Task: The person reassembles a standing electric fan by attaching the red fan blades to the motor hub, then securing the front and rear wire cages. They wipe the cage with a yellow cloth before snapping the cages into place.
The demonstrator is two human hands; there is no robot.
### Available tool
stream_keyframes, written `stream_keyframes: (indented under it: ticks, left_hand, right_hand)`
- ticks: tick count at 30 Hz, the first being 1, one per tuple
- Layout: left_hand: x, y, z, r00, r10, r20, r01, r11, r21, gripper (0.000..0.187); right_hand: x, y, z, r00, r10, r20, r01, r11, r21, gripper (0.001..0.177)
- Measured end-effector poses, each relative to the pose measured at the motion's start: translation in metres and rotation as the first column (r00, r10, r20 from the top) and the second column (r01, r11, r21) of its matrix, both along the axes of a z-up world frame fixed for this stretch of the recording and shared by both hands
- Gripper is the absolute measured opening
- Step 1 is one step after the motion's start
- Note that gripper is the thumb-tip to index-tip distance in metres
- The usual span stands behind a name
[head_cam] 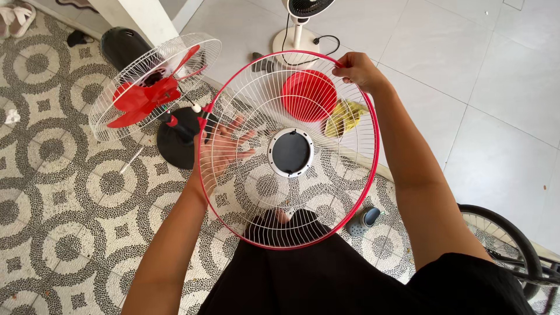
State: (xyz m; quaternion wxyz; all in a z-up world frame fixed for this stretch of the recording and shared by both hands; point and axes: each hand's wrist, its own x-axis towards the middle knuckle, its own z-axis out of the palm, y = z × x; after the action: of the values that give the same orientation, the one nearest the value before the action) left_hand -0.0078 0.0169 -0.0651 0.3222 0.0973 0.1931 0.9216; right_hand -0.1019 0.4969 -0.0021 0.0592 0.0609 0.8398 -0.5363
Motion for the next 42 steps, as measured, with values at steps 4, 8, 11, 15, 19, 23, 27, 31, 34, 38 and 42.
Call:
stream_keyframes:
  ticks: [4, 8, 11, 15, 19, 23, 27, 31, 34, 38, 42]
  left_hand:
    - [0.009, 0.004, -0.018, 0.999, -0.012, 0.03, 0.011, 1.0, 0.014, 0.049]
    - [0.017, 0.01, -0.028, 0.996, -0.024, 0.088, 0.018, 0.998, 0.063, 0.04]
    - [0.026, 0.011, -0.029, 0.99, 0.087, 0.107, -0.082, 0.995, -0.051, 0.042]
    - [0.028, 0.01, -0.039, 0.997, 0.081, 0.017, -0.079, 0.992, -0.096, 0.039]
    - [0.029, 0.004, -0.069, 0.972, 0.204, 0.114, -0.143, 0.905, -0.402, 0.043]
    - [0.025, -0.006, -0.098, 0.922, 0.349, 0.167, -0.203, 0.803, -0.56, 0.045]
    - [0.013, -0.01, -0.114, 0.898, 0.439, 0.023, -0.311, 0.672, -0.672, 0.039]
    - [-0.001, -0.013, -0.105, 0.833, 0.551, -0.046, -0.418, 0.572, -0.706, 0.039]
    - [-0.004, -0.012, -0.086, 0.783, 0.619, -0.07, -0.445, 0.477, -0.758, 0.038]
    - [-0.002, -0.012, -0.057, 0.743, 0.662, -0.098, -0.447, 0.381, -0.81, 0.041]
    - [0.007, -0.011, -0.048, 0.743, 0.656, -0.132, -0.473, 0.375, -0.797, 0.044]
  right_hand:
    - [-0.001, -0.011, -0.03, 0.977, -0.083, -0.195, 0.119, 0.977, 0.179, 0.028]
    - [-0.002, -0.023, -0.053, 0.891, -0.287, -0.352, 0.424, 0.805, 0.416, 0.048]
    - [0.002, -0.032, -0.061, 0.838, -0.199, -0.509, 0.441, 0.796, 0.415, 0.035]
    - [0.015, -0.041, -0.059, 0.685, 0.018, -0.729, 0.463, 0.762, 0.453, 0.03]
    - [0.03, -0.05, -0.037, 0.778, -0.245, -0.579, 0.426, 0.883, 0.199, 0.026]
    - [0.049, -0.02, 0.019, 0.878, -0.018, -0.478, 0.156, 0.955, 0.251, 0.026]
    - [0.105, 0.058, 0.079, 0.987, -0.003, -0.163, 0.053, 0.953, 0.3, 0.025]
    - [0.157, 0.114, 0.107, 0.984, 0.139, 0.11, -0.161, 0.96, 0.23, 0.039]
    - [0.176, 0.123, 0.112, 0.952, 0.037, 0.303, -0.114, 0.964, 0.239, 0.036]
    - [0.176, 0.105, 0.118, 0.983, -0.031, 0.179, -0.018, 0.964, 0.267, 0.024]
    - [0.163, 0.086, 0.134, 0.988, -0.104, 0.114, 0.052, 0.922, 0.383, 0.021]
